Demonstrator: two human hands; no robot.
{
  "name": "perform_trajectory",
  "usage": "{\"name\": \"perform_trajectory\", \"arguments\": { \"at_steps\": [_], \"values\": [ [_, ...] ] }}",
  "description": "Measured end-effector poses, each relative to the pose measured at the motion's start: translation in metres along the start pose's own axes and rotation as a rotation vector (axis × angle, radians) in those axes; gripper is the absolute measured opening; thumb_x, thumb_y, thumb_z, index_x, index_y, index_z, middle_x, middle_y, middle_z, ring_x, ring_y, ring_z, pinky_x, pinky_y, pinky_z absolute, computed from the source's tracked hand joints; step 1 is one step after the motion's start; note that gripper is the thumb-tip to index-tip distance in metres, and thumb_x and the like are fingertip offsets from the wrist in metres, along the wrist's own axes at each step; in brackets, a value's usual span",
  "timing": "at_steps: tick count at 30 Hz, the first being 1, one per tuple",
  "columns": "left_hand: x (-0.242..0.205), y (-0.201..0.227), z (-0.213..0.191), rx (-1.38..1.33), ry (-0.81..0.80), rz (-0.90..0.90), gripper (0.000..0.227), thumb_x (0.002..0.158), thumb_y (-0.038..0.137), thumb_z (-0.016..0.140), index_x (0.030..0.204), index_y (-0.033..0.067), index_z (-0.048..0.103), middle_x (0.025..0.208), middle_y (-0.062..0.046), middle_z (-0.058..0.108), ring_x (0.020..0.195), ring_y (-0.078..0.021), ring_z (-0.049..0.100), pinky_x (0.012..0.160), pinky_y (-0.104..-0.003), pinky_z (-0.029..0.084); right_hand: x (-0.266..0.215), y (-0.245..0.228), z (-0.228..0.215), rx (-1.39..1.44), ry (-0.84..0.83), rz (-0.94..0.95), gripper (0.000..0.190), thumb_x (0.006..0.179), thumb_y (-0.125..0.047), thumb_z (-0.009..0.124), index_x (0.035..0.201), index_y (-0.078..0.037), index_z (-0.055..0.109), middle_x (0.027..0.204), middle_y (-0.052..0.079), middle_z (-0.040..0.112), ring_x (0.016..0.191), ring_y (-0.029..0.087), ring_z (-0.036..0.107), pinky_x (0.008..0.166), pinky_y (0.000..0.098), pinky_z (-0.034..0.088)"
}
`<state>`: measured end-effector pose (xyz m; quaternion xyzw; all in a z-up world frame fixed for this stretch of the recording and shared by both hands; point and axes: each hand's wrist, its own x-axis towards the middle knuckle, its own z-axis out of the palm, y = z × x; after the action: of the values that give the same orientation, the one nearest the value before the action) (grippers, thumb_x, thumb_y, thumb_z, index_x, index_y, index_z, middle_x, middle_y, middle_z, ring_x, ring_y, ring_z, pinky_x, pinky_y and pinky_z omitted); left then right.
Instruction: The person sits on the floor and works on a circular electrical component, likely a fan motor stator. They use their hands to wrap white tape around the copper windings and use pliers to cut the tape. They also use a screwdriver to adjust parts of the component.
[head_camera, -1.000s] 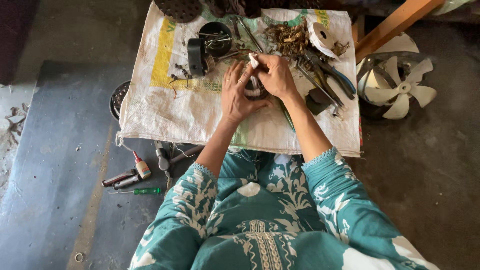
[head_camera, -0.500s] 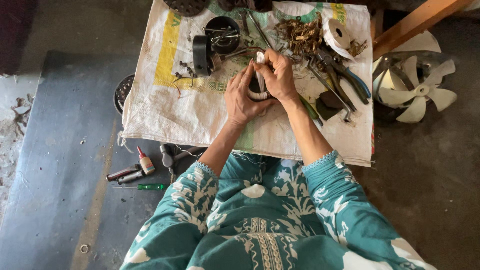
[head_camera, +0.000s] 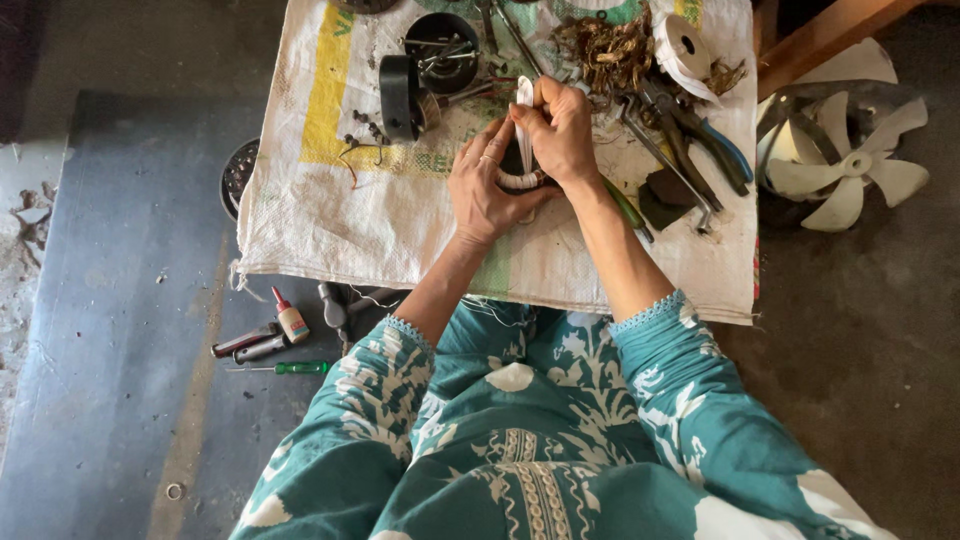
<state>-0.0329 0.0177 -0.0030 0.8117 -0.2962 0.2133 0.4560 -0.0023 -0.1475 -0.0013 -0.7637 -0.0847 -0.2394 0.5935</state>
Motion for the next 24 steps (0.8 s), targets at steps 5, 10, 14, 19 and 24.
{"name": "perform_trajectory", "arguments": {
  "at_steps": [5,10,14,19,24],
  "values": [
    [0.002,0.002,-0.001,-0.076,0.054,0.02,0.098,0.059,0.053,0.099,0.133,0.006,0.055,0.125,-0.011,0.066,0.116,-0.0321,0.064,0.104,-0.045,0.049,0.01,-0.003,-0.005,-0.133,-0.091,-0.063,0.027,0.095,-0.001,0.077,0.076,-0.008,0.06,0.07,-0.001,0.063,0.059,0.009,0.049,0.053,0.0279,0.041],
    [0.003,0.009,-0.002,-0.081,0.066,-0.047,0.097,0.056,0.052,0.098,0.127,0.0024,0.053,0.11,-0.012,0.065,0.104,-0.0333,0.064,0.092,-0.047,0.049,0.011,-0.044,-0.003,-0.387,-0.132,-0.091,0.02,0.092,-0.005,0.079,0.078,-0.003,0.064,0.069,0.006,0.067,0.057,0.015,0.053,0.051,0.0341,0.041],
    [0.001,0.006,0.001,-0.056,0.039,-0.057,0.076,0.063,0.042,0.095,0.118,0.0026,0.061,0.108,-0.01,0.065,0.101,-0.0325,0.065,0.096,-0.046,0.049,-0.005,-0.073,0.004,-0.394,-0.119,-0.215,0.015,0.096,-0.004,0.074,0.09,0.0,0.061,0.079,0.01,0.07,0.069,0.017,0.067,0.056,0.0341,0.049],
    [-0.002,0.001,0.002,-0.023,0.063,0.062,0.046,0.064,0.034,0.09,0.094,0.0065,0.069,0.133,-0.016,0.062,0.115,-0.0359,0.062,0.099,-0.047,0.047,-0.011,-0.065,0.012,-0.313,-0.033,-0.251,0.017,0.101,-0.006,0.07,0.091,0.0,0.057,0.079,0.012,0.068,0.067,0.019,0.065,0.06,0.0352,0.049],
    [0.003,0.002,0.001,-0.049,0.068,0.08,0.048,0.062,0.036,0.093,0.087,0.0064,0.064,0.139,-0.019,0.059,0.12,-0.0384,0.06,0.103,-0.049,0.046,-0.002,-0.044,0.003,-0.237,-0.076,-0.144,0.027,0.1,-0.013,0.074,0.083,-0.002,0.056,0.069,0.007,0.058,0.062,0.015,0.046,0.057,0.0337,0.039]
  ]
}}
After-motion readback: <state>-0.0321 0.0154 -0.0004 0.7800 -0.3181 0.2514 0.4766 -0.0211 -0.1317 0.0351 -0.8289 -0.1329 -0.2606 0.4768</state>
